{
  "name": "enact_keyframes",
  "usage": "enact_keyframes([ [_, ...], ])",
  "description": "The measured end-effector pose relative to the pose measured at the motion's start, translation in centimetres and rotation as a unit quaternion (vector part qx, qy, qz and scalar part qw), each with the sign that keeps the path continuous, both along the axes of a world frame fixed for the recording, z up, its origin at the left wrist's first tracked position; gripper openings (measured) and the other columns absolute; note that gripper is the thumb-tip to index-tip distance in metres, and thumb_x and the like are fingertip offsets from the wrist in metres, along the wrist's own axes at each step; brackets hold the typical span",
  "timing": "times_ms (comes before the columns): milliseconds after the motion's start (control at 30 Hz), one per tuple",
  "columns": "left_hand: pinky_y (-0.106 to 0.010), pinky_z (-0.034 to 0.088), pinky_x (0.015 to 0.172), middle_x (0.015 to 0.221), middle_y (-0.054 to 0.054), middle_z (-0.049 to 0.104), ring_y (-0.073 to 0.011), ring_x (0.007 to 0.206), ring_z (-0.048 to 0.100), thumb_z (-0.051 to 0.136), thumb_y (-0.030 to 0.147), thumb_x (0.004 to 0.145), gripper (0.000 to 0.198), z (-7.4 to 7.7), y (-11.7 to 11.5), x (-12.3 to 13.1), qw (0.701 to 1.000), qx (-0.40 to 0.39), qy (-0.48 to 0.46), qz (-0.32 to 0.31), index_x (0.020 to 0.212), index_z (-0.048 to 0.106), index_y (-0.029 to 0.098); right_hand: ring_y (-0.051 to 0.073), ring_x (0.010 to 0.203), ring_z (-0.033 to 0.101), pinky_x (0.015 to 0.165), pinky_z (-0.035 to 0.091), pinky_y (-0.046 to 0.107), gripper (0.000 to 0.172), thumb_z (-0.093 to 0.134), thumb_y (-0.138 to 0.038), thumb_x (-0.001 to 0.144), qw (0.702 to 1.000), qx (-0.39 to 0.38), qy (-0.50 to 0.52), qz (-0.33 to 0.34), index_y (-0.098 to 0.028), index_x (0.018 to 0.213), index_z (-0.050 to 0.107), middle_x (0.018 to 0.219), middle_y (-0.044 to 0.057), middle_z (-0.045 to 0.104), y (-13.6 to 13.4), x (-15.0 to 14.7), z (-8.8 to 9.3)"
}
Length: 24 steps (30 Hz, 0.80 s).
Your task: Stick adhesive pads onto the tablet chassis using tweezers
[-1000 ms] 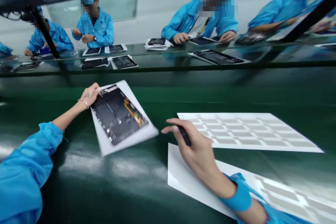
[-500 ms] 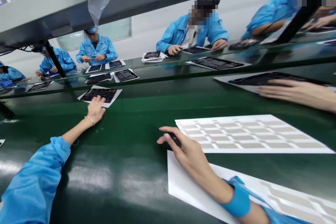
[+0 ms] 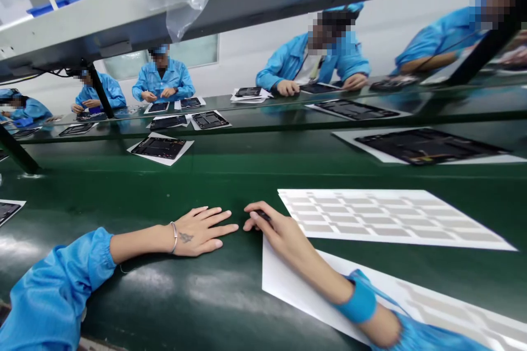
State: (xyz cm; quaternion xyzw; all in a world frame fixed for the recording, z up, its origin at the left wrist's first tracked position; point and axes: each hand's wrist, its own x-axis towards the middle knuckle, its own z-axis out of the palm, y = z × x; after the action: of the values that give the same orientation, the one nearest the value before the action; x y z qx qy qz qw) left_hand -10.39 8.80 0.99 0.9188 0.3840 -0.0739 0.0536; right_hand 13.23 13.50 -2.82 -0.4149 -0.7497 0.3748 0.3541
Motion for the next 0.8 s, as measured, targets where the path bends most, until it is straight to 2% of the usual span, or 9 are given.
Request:
enact_keyframes([
  [400,-0.047,0.020,0.119,0.161,-0.006,0.019,-0.0270,0.148,0.018,0.028,0.041,0.104,0.052,0.0,-0.2,0.2,1.000,0.005,0.000,0.004,0.153,0.026,0.024,0.024,0.072,0.068,0.075,0.055,0.042,0.057,0.039,-0.077,0.083,1.000,-0.025,0.000,0.014,-0.024,0.099,0.054,0.076,0.008,0.075,0.1,0.0,0.1],
  [567,-0.045,0.022,0.119,0.161,-0.004,0.021,-0.0253,0.148,0.020,0.028,0.042,0.104,0.051,0.0,-0.3,0.3,1.000,0.016,0.002,0.006,0.153,0.027,0.027,0.024,0.072,0.069,0.072,0.055,0.040,0.043,0.037,-0.063,0.092,0.999,0.030,-0.019,0.008,-0.025,0.102,0.053,0.078,0.006,0.074,-0.3,0.2,-0.3],
  [633,-0.045,0.023,0.118,0.160,-0.004,0.022,-0.0252,0.147,0.022,0.029,0.042,0.104,0.050,-0.1,-0.2,0.4,1.000,0.027,-0.006,0.007,0.152,0.028,0.028,0.023,0.076,0.070,0.073,0.055,0.038,0.031,0.037,-0.051,0.096,0.995,0.091,-0.036,-0.010,-0.025,0.104,0.053,0.081,0.006,0.073,-1.0,0.2,0.4],
  [700,-0.045,0.024,0.117,0.160,-0.005,0.023,-0.0254,0.147,0.023,0.029,0.040,0.103,0.050,-0.4,-0.1,0.4,0.999,0.042,-0.019,0.010,0.151,0.030,0.028,0.022,0.081,0.069,0.075,0.053,0.035,0.021,0.038,-0.038,0.098,0.983,0.168,-0.069,-0.021,-0.025,0.106,0.053,0.088,0.007,0.071,-1.4,0.0,2.0],
  [800,-0.045,0.023,0.117,0.159,-0.006,0.026,-0.0249,0.146,0.024,0.028,0.039,0.104,0.049,-1.0,0.4,0.2,0.997,0.069,-0.034,0.005,0.151,0.031,0.028,0.021,0.087,0.065,0.078,0.050,0.032,0.022,0.039,-0.026,0.097,0.947,0.253,-0.193,-0.041,-0.022,0.112,0.054,0.097,0.009,0.067,1.1,0.2,5.0],
])
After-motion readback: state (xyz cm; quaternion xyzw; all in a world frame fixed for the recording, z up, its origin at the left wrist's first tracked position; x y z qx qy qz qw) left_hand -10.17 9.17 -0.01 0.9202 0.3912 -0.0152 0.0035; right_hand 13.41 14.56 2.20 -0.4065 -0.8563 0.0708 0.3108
